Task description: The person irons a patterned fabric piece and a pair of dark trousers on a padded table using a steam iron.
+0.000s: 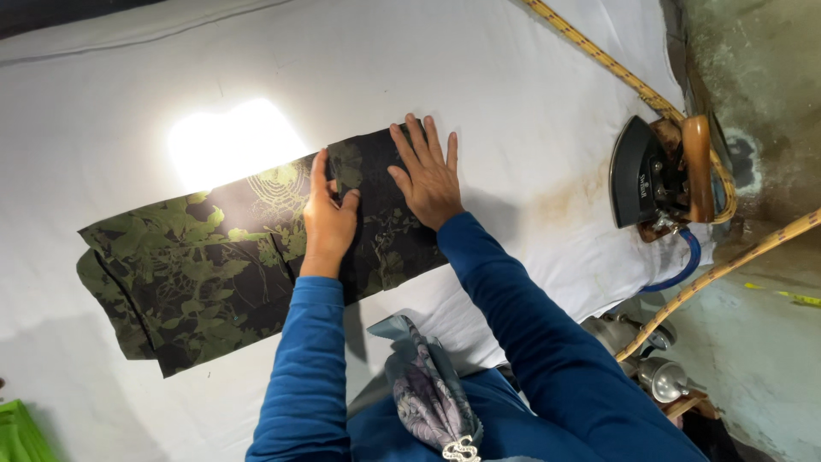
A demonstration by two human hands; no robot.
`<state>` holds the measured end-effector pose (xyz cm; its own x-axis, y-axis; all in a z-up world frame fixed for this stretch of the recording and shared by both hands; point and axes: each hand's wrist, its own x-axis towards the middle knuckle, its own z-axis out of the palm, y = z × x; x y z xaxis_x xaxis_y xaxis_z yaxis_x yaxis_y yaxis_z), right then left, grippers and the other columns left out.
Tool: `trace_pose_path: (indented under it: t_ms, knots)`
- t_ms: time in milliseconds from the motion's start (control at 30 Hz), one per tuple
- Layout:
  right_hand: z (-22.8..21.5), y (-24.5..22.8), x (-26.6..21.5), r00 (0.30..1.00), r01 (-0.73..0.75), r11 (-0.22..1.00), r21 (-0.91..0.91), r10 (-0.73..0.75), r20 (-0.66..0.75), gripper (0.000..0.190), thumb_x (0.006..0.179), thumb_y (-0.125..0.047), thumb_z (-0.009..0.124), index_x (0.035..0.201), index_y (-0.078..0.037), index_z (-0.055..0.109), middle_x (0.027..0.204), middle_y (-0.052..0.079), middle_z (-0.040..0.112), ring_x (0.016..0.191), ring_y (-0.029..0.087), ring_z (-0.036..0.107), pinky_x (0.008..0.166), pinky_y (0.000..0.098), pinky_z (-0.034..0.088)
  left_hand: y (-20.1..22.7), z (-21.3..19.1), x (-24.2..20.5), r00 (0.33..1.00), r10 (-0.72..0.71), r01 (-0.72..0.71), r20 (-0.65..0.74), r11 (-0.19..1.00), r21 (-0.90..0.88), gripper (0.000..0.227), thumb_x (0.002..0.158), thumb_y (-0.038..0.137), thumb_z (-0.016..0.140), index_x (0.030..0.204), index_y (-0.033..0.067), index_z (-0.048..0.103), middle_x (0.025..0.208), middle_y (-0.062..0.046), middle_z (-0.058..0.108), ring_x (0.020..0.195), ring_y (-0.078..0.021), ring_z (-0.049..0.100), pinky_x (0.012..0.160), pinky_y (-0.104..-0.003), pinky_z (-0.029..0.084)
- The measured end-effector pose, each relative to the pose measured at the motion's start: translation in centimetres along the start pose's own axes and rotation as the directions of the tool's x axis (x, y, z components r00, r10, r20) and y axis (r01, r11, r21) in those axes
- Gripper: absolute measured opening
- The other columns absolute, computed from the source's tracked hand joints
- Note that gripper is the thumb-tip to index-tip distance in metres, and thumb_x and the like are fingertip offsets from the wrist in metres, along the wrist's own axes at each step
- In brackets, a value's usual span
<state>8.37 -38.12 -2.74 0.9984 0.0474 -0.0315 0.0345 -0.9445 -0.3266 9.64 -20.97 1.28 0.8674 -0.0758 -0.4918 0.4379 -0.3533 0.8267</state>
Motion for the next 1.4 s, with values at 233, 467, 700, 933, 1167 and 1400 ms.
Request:
trace_pose_path:
  t_ms: [233,467,700,933,1167,1400]
  knots:
    - [0.7,1.5,-0.1,1.0,0.001,0.998,0.067,-0.002,0.017,0.047,0.099,-0.042,0.024,0.144,-0.028,0.019,0.15,-0.002,0.009,0.138,0.022,0.003,0.107,0.0509,-0.008,-2.9,0.6,-3.0,0.905,0.347,-0.214,-0.247,0.872,0.44,0.014,0.081,0.028,0.065,0.087,0.0188,0.057,0.07,0.003,0.051,0.067,-0.0228,0.058,0.058,-0.035,0.046]
    - [-0.5,0.5,-4.6,0.957,0.063,0.936,0.347,0.042,-0.288,0.025,0.092,-0.018,0.042,0.111,-0.02,0.057,0.102,-0.004,0.047,0.104,0.019,0.044,0.092,0.0371,0.034,-5.8,3.7,-4.9,0.803,0.58,-0.319,-0.135,0.61,0.725,0.054,0.051,0.063,0.071,0.08,0.0213,0.052,0.072,0.003,0.05,0.069,-0.0205,0.056,0.062,-0.034,0.042]
    - [-0.4,-1.3,-6.6,0.963,0.012,0.905,0.426,0.104,-0.248,0.021,0.088,-0.009,0.049,0.096,-0.024,0.06,0.082,-0.015,0.045,0.088,0.009,0.049,0.076,0.0233,0.041,-6.9,2.1,-4.7,0.835,0.497,-0.128,-0.234,0.59,0.797,0.021,0.07,0.04,0.062,0.082,0.0275,0.049,0.062,0.007,0.057,0.059,-0.0181,0.059,0.063,-0.033,0.035]
    - [-2.2,-3.0,-4.9,0.964,0.007,0.862,0.507,0.129,-0.232,0.021,0.083,0.002,0.051,0.094,-0.013,0.061,0.08,-0.003,0.052,0.081,0.017,0.055,0.072,0.0275,0.049,-6.0,1.9,-4.9,0.793,0.544,-0.201,-0.273,0.657,0.727,0.031,0.073,0.05,0.063,0.09,0.0255,0.054,0.067,0.006,0.055,0.062,-0.0164,0.059,0.061,-0.03,0.036]
    - [-1.8,-1.6,-5.5,0.954,0.072,0.911,0.407,0.055,-0.294,0.023,0.088,-0.004,0.045,0.101,-0.015,0.06,0.092,-0.002,0.051,0.094,0.02,0.052,0.079,0.0313,0.046,-6.5,2.3,-3.8,0.766,0.58,-0.231,-0.277,0.65,0.723,0.024,0.073,0.041,0.066,0.081,0.0242,0.051,0.067,0.007,0.048,0.062,-0.015,0.055,0.061,-0.029,0.034]
    - [2.4,0.7,-6.1,0.929,0.072,0.997,-0.035,-0.08,-0.362,0.03,0.092,-0.019,0.045,0.121,-0.018,0.05,0.126,0.006,0.044,0.121,0.027,0.038,0.094,0.0401,0.032,-3.3,4.6,-6.3,0.526,0.845,-0.435,-0.091,0.359,0.825,0.037,0.096,0.035,0.03,0.125,0.0224,0.05,0.133,-0.008,0.044,0.124,-0.0235,0.041,0.097,-0.041,0.023]
